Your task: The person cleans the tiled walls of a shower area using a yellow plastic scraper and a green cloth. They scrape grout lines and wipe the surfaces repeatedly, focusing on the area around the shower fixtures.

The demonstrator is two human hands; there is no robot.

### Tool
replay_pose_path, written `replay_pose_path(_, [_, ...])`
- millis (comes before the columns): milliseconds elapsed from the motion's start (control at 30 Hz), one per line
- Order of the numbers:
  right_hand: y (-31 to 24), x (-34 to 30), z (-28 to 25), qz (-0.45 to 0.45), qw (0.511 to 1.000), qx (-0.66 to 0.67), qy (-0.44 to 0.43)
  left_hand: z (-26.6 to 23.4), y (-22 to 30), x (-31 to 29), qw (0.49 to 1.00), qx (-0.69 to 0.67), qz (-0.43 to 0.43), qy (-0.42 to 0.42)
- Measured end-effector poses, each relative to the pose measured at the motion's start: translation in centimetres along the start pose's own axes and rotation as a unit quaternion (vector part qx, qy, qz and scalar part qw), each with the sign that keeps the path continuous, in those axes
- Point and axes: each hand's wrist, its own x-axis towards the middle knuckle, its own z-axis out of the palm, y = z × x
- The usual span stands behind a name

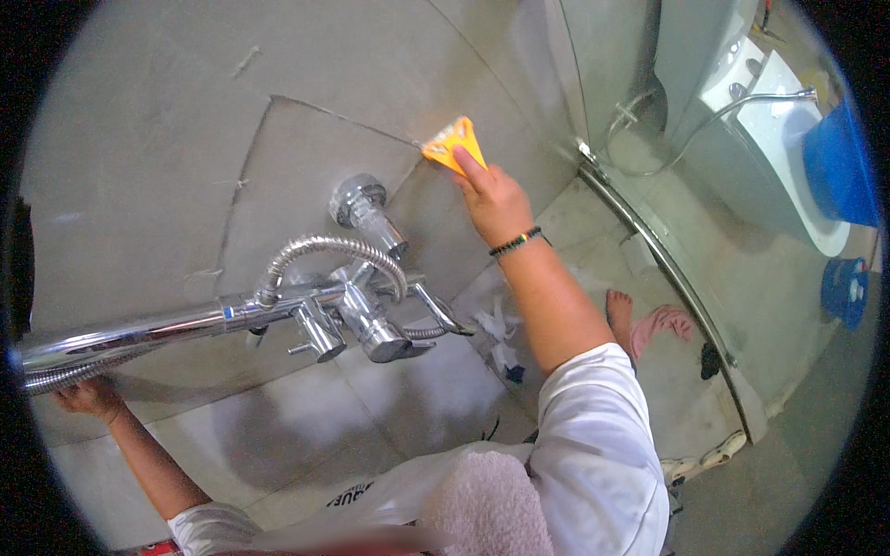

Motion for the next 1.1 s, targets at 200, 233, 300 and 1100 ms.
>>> replay_pose_path(200, [-0.4, 2.2, 0.8, -0.074, 0.992, 0.065, 0.083, 0.0, -0.7, 0.2, 0.999, 0.025, 0.023, -0.018])
replay_pose_path(233, [-2.4, 4.1, 0.7, -0.100, 0.987, 0.082, 0.099, 0.1, -1.9, -0.3, 0.998, 0.045, 0.045, -0.029])
replay_pose_path(300, [-3.0, 4.4, 0.4, -0.118, 0.988, 0.074, 0.071, 0.3, -2.0, -0.9, 0.997, 0.050, 0.044, -0.028])
replay_pose_path(1100, [0.1, 1.0, -0.6, -0.053, 0.998, -0.036, 0.006, -0.2, 2.6, 2.3, 0.996, 0.039, 0.065, 0.053])
